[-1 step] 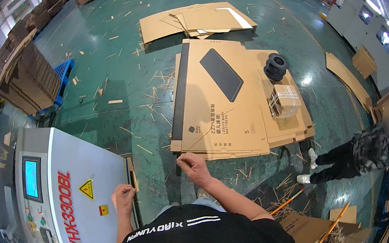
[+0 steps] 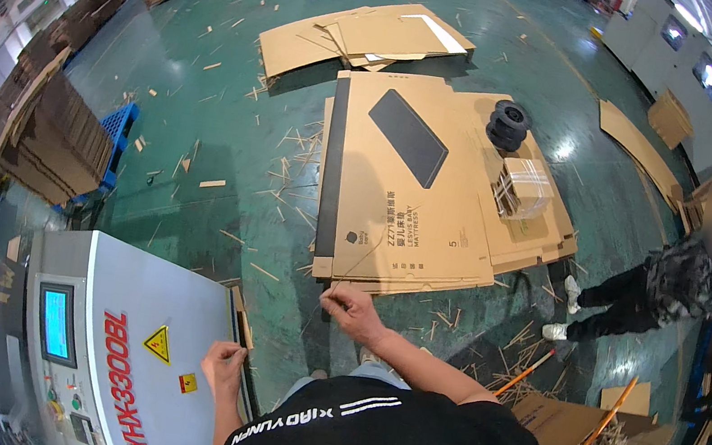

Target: The person operates a cardboard processing machine in a factory setting. They load large sheets of cardboard into the machine, interact with the control panel, and manually adjust the cardboard as it moves through the rollers.

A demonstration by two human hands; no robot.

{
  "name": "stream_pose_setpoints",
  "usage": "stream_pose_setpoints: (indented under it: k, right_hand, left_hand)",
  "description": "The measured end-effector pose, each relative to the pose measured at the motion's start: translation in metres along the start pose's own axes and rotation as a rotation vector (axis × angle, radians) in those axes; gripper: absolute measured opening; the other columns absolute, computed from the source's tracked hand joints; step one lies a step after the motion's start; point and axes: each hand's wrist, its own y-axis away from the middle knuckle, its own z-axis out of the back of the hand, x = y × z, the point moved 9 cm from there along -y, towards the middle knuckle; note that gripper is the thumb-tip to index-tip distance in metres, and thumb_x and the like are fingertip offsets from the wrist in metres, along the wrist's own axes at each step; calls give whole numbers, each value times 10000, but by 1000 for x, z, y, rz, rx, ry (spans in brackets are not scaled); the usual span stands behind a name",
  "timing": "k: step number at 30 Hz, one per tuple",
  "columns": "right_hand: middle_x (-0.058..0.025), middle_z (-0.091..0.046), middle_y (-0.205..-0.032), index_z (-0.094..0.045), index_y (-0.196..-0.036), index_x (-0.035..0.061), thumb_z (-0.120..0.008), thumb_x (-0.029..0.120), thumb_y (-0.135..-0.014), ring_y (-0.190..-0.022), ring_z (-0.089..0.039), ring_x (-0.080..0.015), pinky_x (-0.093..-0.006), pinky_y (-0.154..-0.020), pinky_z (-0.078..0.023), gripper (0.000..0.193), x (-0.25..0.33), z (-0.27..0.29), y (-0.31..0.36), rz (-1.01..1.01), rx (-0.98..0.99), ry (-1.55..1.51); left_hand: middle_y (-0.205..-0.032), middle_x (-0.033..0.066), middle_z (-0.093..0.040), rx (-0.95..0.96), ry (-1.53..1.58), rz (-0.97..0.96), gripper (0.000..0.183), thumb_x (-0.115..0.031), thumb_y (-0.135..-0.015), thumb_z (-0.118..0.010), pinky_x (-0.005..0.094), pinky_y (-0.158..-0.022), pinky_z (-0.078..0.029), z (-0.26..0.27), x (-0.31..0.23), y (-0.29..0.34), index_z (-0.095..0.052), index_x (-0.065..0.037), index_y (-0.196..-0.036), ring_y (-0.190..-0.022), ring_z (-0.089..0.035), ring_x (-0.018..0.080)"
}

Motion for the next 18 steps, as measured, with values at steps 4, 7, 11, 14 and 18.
stream_pose_setpoints:
  k: [4,7,11,14,18]
  right_hand:
    - [-106,-570,-769,-602,-902,7,-621,99,-861,-690,-558,-210,-297,-641,-453,102,-10,-34,-3,26,154,-29]
    - [-119,-576,-775,-601,-892,9,-622,105,-851,-699,-568,-246,-312,-641,-458,107,-4,-55,-10,33,273,82]
    - [-125,-592,-793,-610,-891,10,-626,100,-839,-732,-588,-269,-324,-651,-468,105,8,-89,-18,120,322,156]
    - [-122,-626,-820,-633,-868,15,-638,75,-824,-731,-615,-239,-309,-654,-485,74,11,-117,-15,67,328,152]
    - [-78,-592,-729,-631,-886,-11,-610,53,-863,-658,-560,-123,-264,-632,-457,71,9,-153,-2,46,321,126]
  left_hand:
    - [-636,65,-577,-169,48,328,146,-40,-736,-727,270,-561,-429,27,80,38,-607,24,-681,-593,-502,111]
    - [-676,51,-620,-204,-87,284,79,-13,-744,-694,277,-598,-466,53,142,64,-625,6,-778,-614,-558,130]
    - [-774,164,-636,-214,-557,147,44,-2,-721,-637,419,-658,-508,86,166,116,-654,-4,-761,-703,-621,323]
    - [-835,204,-644,-92,-751,555,194,-203,-790,-612,461,-695,-504,114,208,148,-683,-23,-790,-784,-623,380]
    - [-797,180,-657,-171,-717,650,280,-278,-794,-638,465,-705,-503,148,225,157,-661,-64,-972,-764,-628,376]
